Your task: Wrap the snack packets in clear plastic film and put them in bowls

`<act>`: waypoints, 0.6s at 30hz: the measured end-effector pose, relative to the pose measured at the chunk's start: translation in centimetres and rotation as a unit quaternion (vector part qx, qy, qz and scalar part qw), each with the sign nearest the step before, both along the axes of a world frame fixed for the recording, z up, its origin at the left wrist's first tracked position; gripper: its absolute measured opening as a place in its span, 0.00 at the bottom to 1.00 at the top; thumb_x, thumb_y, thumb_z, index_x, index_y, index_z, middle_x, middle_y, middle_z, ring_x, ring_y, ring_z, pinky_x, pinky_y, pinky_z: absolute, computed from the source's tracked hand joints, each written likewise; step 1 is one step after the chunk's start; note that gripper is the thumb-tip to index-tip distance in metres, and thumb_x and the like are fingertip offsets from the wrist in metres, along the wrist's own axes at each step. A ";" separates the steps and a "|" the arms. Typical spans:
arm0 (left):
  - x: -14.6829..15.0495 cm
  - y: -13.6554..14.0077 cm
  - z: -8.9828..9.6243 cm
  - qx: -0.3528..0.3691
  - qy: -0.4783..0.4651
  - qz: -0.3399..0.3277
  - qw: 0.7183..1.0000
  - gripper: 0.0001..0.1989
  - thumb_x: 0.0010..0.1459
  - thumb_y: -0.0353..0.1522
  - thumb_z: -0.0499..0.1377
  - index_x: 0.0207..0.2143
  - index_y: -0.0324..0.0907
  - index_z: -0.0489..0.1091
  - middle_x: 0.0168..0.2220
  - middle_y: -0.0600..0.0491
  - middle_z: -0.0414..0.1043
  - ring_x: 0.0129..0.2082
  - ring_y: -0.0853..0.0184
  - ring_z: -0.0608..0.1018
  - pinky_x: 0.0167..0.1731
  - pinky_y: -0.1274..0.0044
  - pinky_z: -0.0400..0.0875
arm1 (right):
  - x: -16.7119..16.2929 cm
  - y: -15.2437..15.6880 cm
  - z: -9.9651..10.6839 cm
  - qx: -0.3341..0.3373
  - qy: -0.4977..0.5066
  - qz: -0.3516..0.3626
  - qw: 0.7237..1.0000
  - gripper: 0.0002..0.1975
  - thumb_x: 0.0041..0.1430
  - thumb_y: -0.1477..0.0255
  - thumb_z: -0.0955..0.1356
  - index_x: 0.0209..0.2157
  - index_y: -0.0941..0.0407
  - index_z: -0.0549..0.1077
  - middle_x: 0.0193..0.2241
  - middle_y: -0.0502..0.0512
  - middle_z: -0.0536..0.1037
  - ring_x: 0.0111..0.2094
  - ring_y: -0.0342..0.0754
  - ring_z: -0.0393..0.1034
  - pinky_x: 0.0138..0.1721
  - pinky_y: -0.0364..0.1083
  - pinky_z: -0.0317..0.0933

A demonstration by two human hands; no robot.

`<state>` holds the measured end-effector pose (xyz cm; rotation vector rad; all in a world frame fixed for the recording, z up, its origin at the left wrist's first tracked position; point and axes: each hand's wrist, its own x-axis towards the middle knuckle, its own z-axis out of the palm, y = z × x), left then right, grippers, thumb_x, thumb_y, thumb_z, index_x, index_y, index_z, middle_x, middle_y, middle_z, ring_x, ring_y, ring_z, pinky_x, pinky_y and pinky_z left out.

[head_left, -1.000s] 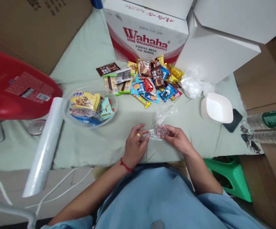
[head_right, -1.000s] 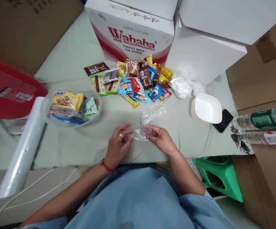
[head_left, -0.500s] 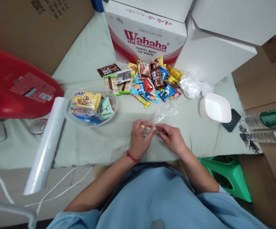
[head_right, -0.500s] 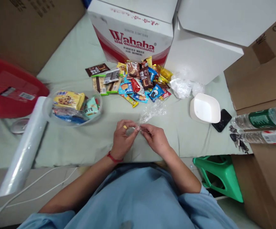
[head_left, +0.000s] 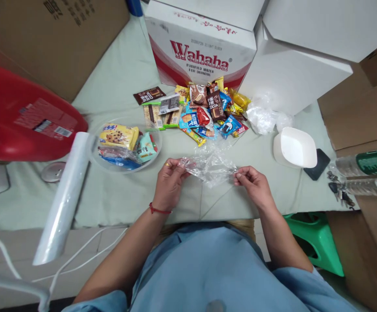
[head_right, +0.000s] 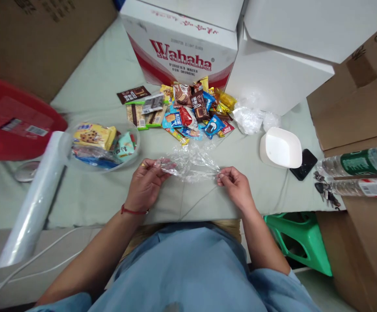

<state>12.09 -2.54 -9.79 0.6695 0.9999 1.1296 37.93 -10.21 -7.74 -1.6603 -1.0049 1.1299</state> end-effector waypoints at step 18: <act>0.2 -0.8 -0.6 0.034 0.218 -0.093 0.971 0.27 0.49 0.43 0.72 0.47 0.44 0.69 0.44 0.50 0.79 0.37 0.65 0.78 0.38 0.73 0.72 | -3.9 8.7 -1.2 0.041 -0.238 0.178 0.954 0.07 0.63 0.66 0.71 0.36 0.55 0.80 0.26 0.50 0.76 0.33 0.48 0.70 0.40 0.46 0.63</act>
